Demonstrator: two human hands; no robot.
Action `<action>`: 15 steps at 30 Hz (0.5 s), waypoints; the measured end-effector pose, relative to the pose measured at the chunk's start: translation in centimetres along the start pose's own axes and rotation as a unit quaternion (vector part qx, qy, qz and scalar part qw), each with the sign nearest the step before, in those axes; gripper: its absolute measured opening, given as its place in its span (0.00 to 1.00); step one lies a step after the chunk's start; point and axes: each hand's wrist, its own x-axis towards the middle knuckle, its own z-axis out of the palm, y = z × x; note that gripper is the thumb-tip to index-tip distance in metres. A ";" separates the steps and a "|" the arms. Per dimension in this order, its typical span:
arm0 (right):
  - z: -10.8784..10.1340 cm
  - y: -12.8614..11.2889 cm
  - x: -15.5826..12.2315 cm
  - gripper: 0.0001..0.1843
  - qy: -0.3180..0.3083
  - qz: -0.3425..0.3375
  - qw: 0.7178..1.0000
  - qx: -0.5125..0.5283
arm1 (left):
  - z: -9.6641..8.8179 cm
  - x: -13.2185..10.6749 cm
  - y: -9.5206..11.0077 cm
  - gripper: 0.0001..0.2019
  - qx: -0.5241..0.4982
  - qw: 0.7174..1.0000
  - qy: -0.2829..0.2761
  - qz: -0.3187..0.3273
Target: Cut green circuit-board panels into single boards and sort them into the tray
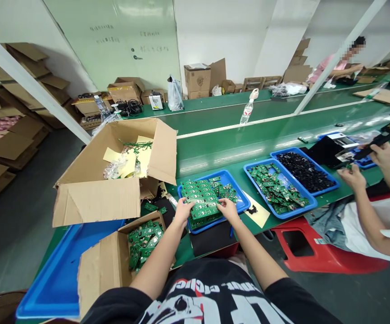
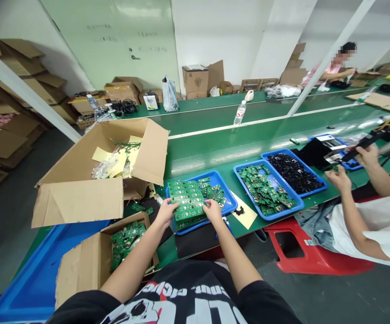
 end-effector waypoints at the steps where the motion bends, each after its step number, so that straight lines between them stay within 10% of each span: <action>1: -0.2 -0.1 0.1 0.16 0.006 -0.006 1.000 0.014 | 0.1 0.0 0.2 0.18 -0.020 1.000 -0.005 -0.001; 8: -2.5 2.3 -2.8 0.23 0.065 0.013 0.997 0.034 | -1.0 -0.4 1.5 0.21 -0.160 0.986 -0.046 0.019; 15: 0.2 5.8 -9.0 0.43 0.075 0.182 0.943 -0.269 | -2.2 -2.6 2.8 0.27 -0.284 0.951 -0.119 0.040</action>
